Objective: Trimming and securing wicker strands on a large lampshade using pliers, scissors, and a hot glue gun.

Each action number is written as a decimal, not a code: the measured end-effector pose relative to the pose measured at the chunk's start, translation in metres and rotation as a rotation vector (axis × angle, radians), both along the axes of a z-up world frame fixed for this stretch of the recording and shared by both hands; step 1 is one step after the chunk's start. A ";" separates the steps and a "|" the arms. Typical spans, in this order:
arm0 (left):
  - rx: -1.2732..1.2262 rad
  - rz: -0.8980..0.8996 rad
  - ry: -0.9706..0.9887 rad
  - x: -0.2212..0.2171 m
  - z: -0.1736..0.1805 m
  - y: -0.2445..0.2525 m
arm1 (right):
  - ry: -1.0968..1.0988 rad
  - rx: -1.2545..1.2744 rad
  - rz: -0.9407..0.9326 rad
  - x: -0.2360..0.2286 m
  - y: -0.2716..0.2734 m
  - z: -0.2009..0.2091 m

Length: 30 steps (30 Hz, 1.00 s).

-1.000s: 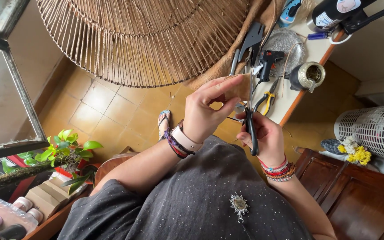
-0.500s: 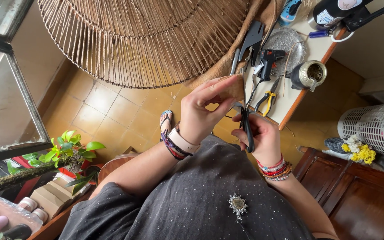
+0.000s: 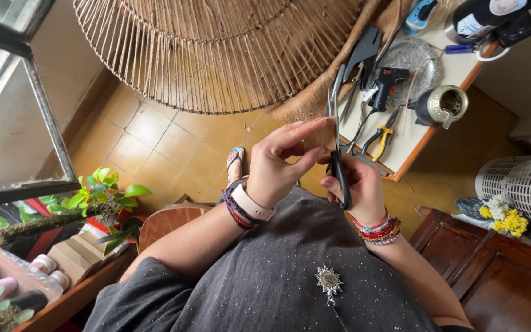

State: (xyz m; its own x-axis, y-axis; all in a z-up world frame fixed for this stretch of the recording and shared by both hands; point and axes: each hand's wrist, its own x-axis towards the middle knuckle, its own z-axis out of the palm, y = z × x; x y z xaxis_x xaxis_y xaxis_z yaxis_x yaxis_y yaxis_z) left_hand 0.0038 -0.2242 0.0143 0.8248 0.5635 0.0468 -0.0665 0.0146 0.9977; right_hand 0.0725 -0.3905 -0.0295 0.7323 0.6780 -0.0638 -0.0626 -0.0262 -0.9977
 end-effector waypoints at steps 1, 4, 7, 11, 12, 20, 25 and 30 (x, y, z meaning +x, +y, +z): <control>0.000 0.006 0.002 -0.002 -0.002 0.001 | 0.002 0.000 0.006 -0.002 0.002 0.005; -0.007 0.024 0.005 -0.007 -0.005 0.003 | 0.018 0.005 0.024 -0.005 0.009 0.018; -0.019 0.037 0.018 -0.011 -0.007 0.004 | 0.044 0.004 0.023 -0.009 0.013 0.022; -0.039 0.058 0.026 -0.018 -0.008 0.007 | 0.047 -0.008 0.057 -0.010 0.014 0.012; -0.039 0.061 0.026 -0.019 -0.008 0.008 | 0.046 -0.016 0.066 -0.010 0.014 0.008; 0.106 -0.247 0.128 -0.022 -0.011 0.027 | 0.123 -0.116 0.097 0.027 0.021 -0.002; 0.370 -0.509 0.381 -0.012 -0.031 0.025 | 0.119 -0.154 0.134 0.039 0.024 -0.007; 0.546 -0.558 0.354 -0.001 -0.038 0.033 | 0.123 -0.251 0.112 0.044 0.023 -0.002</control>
State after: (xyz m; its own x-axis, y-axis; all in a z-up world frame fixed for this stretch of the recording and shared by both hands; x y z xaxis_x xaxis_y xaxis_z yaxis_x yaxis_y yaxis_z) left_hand 0.0029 -0.1911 -0.0239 0.9919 0.0438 -0.1192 0.1240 -0.5358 0.8352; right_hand 0.1166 -0.3678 -0.0317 0.6300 0.7061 -0.3234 -0.1656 -0.2847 -0.9442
